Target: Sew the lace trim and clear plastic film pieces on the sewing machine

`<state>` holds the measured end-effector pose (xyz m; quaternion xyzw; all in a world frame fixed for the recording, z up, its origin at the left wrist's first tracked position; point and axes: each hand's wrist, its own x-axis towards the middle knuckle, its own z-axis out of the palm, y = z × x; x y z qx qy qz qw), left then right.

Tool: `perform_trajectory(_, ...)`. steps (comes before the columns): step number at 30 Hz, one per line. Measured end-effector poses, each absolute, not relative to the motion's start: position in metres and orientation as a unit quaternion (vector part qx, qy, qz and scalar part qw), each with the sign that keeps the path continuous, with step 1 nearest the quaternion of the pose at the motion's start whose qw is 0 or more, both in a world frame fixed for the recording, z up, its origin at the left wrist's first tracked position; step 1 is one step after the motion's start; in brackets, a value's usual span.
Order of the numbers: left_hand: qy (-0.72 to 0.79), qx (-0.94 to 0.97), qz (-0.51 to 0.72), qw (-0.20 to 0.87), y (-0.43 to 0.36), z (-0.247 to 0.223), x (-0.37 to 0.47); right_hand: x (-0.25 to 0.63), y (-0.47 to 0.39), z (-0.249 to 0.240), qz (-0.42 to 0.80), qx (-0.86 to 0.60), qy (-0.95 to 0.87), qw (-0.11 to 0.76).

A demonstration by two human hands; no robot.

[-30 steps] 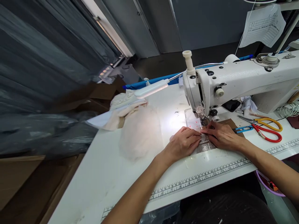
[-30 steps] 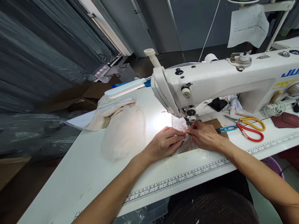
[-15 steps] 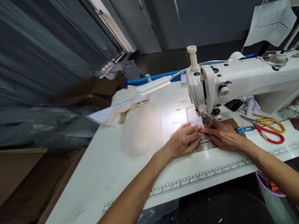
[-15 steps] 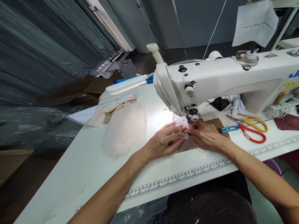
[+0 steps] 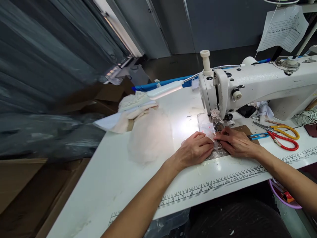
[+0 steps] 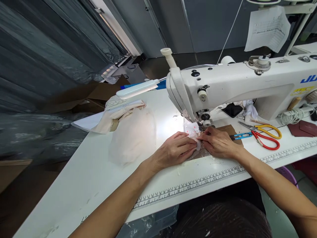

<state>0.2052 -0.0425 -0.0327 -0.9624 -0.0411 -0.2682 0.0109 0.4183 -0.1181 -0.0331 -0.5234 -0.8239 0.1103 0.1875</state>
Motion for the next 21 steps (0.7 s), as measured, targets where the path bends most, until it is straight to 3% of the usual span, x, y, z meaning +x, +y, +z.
perform_trajectory(21, 0.002, -0.948, -0.311, 0.064, -0.0428, -0.0310, 0.2079, 0.4151, -0.1196, -0.0330, 0.072, -0.530, -0.832, 0.150)
